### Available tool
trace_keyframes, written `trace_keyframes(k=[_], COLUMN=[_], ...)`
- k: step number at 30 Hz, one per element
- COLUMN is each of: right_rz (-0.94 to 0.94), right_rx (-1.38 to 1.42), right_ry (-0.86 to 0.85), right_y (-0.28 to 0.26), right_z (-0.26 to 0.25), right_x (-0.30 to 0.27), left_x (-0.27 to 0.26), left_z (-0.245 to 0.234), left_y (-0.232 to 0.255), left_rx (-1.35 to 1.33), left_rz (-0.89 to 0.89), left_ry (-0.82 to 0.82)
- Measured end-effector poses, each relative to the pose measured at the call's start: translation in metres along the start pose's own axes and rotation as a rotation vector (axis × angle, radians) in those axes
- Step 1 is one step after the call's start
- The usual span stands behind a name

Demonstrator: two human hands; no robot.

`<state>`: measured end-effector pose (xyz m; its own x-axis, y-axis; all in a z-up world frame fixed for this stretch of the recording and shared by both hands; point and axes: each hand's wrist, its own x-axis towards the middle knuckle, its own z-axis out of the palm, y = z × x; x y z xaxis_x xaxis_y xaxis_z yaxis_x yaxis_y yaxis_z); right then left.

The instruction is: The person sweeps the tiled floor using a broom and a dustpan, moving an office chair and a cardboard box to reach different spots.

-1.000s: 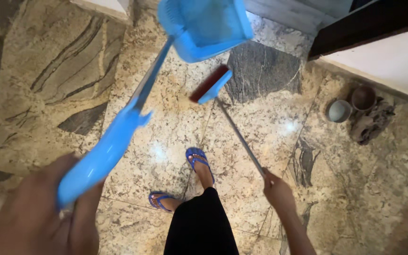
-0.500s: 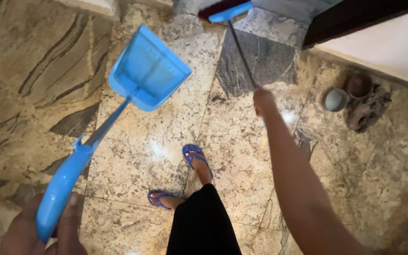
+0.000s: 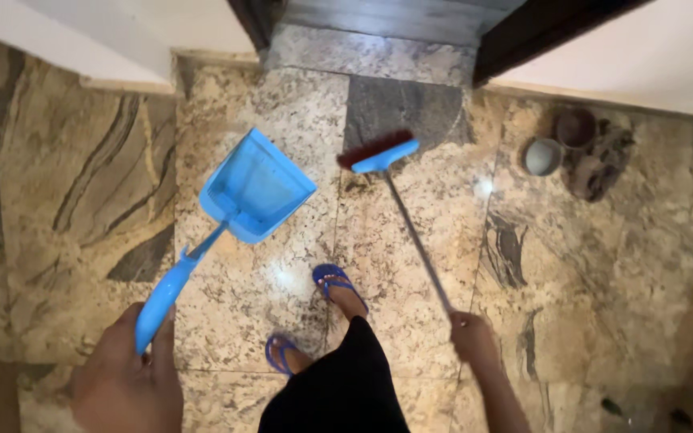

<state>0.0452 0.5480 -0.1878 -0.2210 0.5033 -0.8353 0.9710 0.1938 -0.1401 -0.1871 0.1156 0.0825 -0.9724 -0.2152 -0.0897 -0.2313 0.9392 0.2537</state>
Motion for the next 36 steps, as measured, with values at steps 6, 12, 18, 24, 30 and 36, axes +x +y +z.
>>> trace_keyframes(k=[6, 12, 18, 24, 30, 36], right_rz=[-0.322, -0.049, -0.126, -0.201, -0.41, -0.033], right_rx=[-0.398, -0.426, -0.448, -0.39, -0.524, 0.131], right_ry=[0.378, 0.36, 0.315, 0.213, 0.078, 0.31], right_y=[-0.003, -0.065, -0.144, -0.175, -0.155, -0.128], right_z=[-0.068, -0.09, -0.007, 0.184, 0.273, 0.238], right_x=[0.032, 0.094, 0.13, 0.03, -0.091, -0.176], left_x=[0.045, 0.094, 0.143, 0.178, 0.209, 0.233], left_z=[0.016, 0.004, 0.031, 0.051, 0.068, 0.097], left_y=[-0.003, 0.022, 0.03, 0.039, 0.057, 0.064], left_rx=[0.352, -0.062, -0.093, -0.081, 0.01, 0.125], left_rz=[0.123, 0.387, 0.598, 0.739, 0.804, 0.95], left_ry=[-0.098, -0.035, -0.246, -0.526, -0.595, -0.595])
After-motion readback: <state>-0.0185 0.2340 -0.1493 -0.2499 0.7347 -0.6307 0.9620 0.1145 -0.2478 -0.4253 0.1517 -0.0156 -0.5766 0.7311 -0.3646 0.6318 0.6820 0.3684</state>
